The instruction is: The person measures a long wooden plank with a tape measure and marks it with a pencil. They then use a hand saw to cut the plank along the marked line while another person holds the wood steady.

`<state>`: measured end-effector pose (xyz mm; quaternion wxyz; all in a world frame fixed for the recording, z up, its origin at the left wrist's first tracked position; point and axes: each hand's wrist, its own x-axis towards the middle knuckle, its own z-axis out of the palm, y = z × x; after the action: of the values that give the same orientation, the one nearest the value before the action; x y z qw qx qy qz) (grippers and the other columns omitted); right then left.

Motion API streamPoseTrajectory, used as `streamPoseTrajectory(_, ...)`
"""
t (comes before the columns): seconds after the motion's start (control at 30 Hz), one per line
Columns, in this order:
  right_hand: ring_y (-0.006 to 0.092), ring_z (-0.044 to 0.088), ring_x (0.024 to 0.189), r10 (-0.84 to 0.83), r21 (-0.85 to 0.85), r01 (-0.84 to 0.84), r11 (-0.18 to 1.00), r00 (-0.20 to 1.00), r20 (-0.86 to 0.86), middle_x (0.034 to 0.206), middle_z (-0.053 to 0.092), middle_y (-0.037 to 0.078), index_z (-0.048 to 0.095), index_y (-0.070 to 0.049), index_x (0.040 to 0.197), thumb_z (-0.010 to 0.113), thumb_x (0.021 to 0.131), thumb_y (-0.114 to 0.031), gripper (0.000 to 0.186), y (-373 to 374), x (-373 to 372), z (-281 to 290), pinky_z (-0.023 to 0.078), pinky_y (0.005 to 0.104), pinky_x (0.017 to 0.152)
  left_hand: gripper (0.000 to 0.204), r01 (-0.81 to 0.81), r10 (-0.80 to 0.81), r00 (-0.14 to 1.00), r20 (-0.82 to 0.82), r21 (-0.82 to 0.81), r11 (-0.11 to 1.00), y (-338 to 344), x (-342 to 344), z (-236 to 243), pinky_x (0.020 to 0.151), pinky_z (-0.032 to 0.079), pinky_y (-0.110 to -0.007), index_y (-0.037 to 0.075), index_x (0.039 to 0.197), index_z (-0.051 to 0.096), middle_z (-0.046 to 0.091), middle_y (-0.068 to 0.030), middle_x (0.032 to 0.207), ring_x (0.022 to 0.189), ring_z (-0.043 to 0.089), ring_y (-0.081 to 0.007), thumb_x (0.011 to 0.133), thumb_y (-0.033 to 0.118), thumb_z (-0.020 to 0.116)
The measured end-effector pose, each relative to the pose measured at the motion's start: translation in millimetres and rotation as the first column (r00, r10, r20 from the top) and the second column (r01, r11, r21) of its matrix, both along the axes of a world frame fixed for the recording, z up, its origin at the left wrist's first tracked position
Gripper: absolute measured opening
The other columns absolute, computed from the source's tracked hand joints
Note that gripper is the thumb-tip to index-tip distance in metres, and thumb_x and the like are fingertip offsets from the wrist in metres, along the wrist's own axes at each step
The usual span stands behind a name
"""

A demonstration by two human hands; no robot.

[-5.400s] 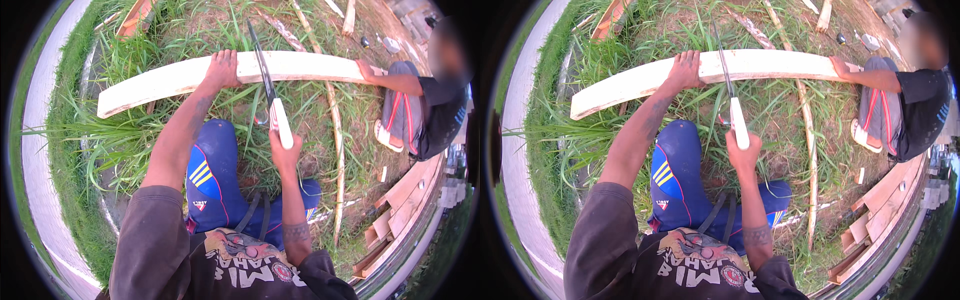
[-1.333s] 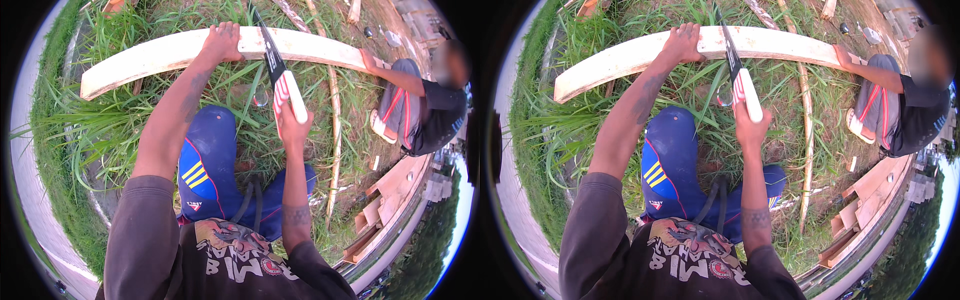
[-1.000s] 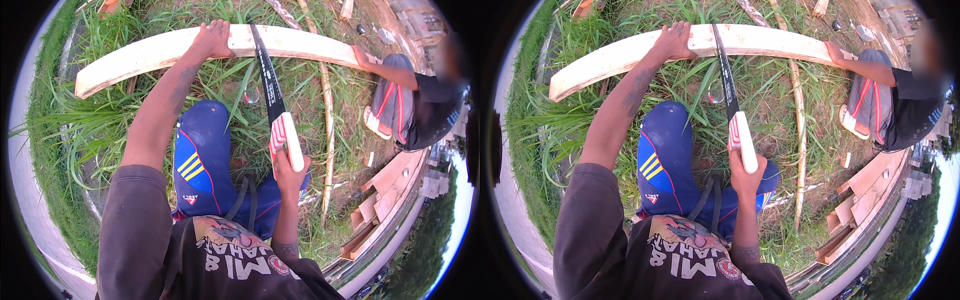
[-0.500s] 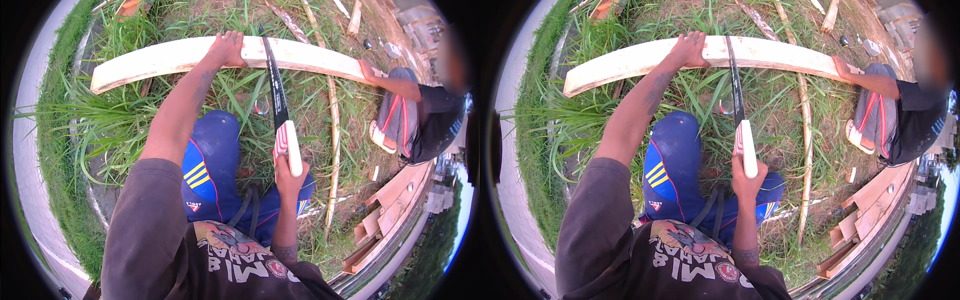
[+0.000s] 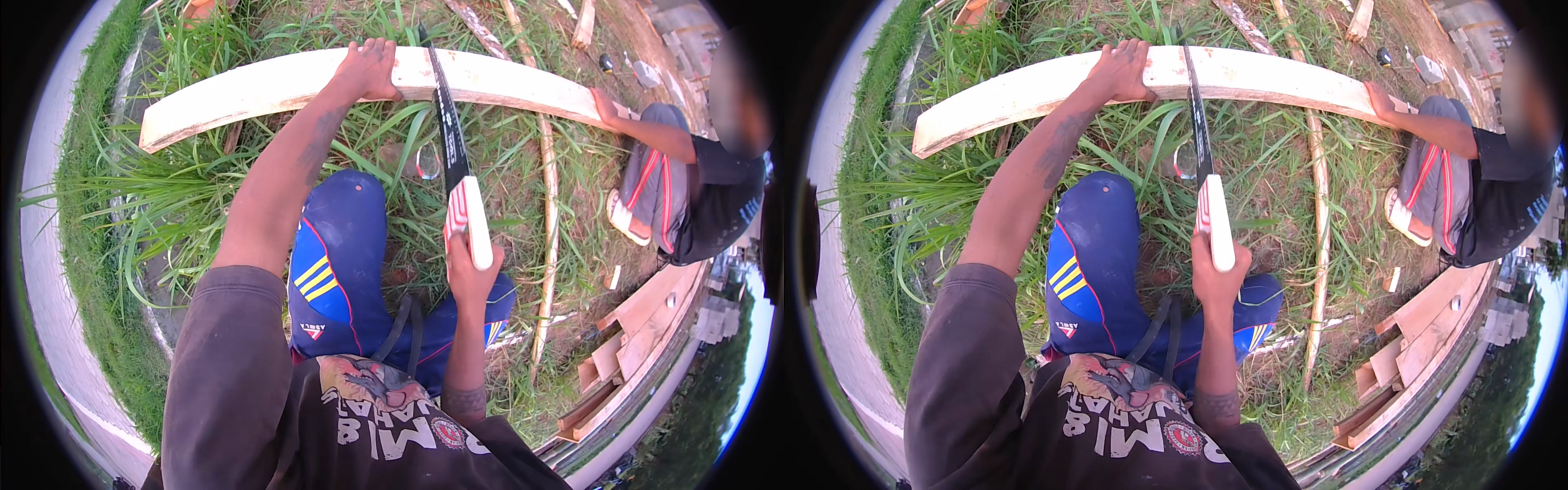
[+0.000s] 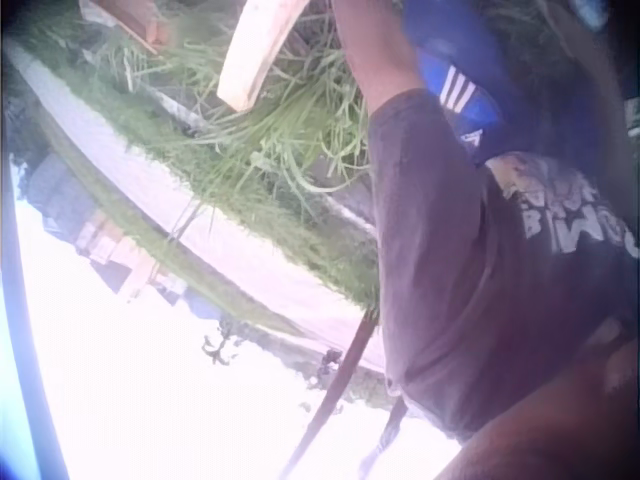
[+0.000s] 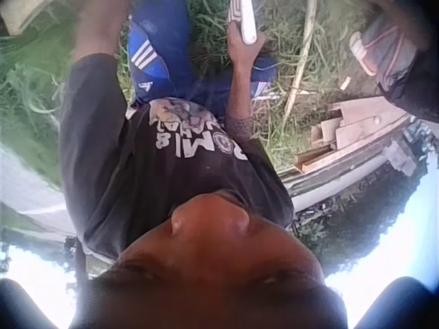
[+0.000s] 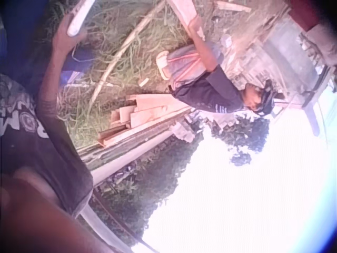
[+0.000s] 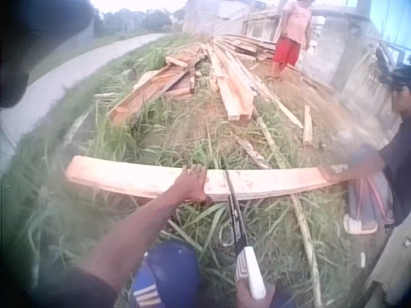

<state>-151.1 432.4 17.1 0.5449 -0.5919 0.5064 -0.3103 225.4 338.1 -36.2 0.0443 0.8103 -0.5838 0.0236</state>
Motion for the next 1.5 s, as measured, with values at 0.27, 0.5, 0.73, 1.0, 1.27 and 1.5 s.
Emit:
streamPoseTrajectory(0.27, 0.0063, 0.053, 0.058, -0.047, -0.159, 0.050, 0.986, 0.999, 0.024, 0.062, 0.060, -0.001, 0.068, 0.006, 0.076, 0.071, 0.086, -0.013, 0.021, -108, 102, 5, 0.040, 0.0293, 0.054, 0.113, 0.038, -0.036, 0.999, 0.031, -0.067, 0.997, -34, -16, -4, 0.108, 0.041, -0.060, -0.004, 0.143, 0.043, 0.054, -0.0237, 0.140, 0.133, 0.052, -0.0391, 0.065, 0.068, 0.079)
streamPoseTrajectory(0.5, 0.0028, 0.049, 0.059, -0.013, -0.061, 0.009, 0.998, 0.998, -0.067, 0.062, 0.056, -0.005, 0.065, 0.003, 0.072, 0.069, 0.086, -0.004, 0.016, -8, 18, 14, 0.036, 0.0264, 0.052, 0.107, 0.030, -0.030, 1.000, 0.011, -0.001, 1.000, -15, -8, 2, 0.108, 0.040, -0.061, -0.005, 0.140, 0.045, 0.056, -0.0225, 0.137, 0.134, 0.052, -0.0381, 0.065, 0.063, 0.080)
streamPoseTrajectory(0.73, 0.0051, 0.058, 0.064, -0.047, -0.077, 0.040, 0.996, 0.995, -0.089, 0.069, 0.067, 0.000, 0.076, 0.007, 0.092, 0.067, 0.088, -0.006, 0.017, -49, 31, 2, 0.044, 0.0257, 0.058, 0.105, -0.032, 0.032, 0.999, -0.005, 0.000, 0.999, -11, -8, -1, 0.113, 0.037, -0.059, -0.003, 0.141, 0.045, 0.054, -0.0218, 0.139, 0.136, 0.050, -0.0375, 0.067, 0.062, 0.080)
streamPoseTrajectory(1.0, 0.0072, 0.056, 0.058, -0.007, -0.087, -0.002, 0.996, 0.995, -0.103, 0.062, 0.062, 0.001, 0.069, 0.005, 0.074, 0.071, 0.084, -0.011, 0.019, -38, 39, -3, 0.041, 0.0304, 0.053, 0.109, 0.017, -0.016, 1.000, -0.016, 0.003, 1.000, -16, 0, -3, 0.106, 0.041, -0.059, -0.002, 0.143, 0.045, 0.055, -0.0226, 0.140, 0.135, 0.051, -0.0391, 0.063, 0.063, 0.083)
streamPoseTrajectory(1.27, 0.0054, 0.054, 0.057, -0.057, -0.130, 0.047, 0.990, 0.996, -0.072, 0.060, 0.060, -0.001, 0.068, 0.005, 0.070, 0.069, 0.086, -0.008, 0.020, -39, 37, 4, 0.040, 0.0279, 0.052, 0.107, 0.003, -0.003, 1.000, -0.012, -0.034, 0.999, -18, -15, 1, 0.110, 0.039, -0.059, -0.003, 0.141, 0.047, 0.056, -0.0219, 0.139, 0.134, 0.052, -0.0373, 0.064, 0.064, 0.080)
streamPoseTrajectory(1.5, 0.0073, 0.055, 0.057, -0.039, -0.077, 0.043, 0.996, 0.998, 0.057, 0.060, 0.062, 0.001, 0.069, 0.003, 0.070, 0.073, 0.084, -0.015, 0.024, -63, 53, -13, 0.042, 0.0308, 0.053, 0.113, 0.083, -0.084, 0.996, -0.041, -0.017, 0.996, -30, -10, 10, 0.108, 0.040, -0.062, -0.003, 0.143, 0.045, 0.054, -0.0224, 0.142, 0.136, 0.051, -0.0387, 0.063, 0.069, 0.081)
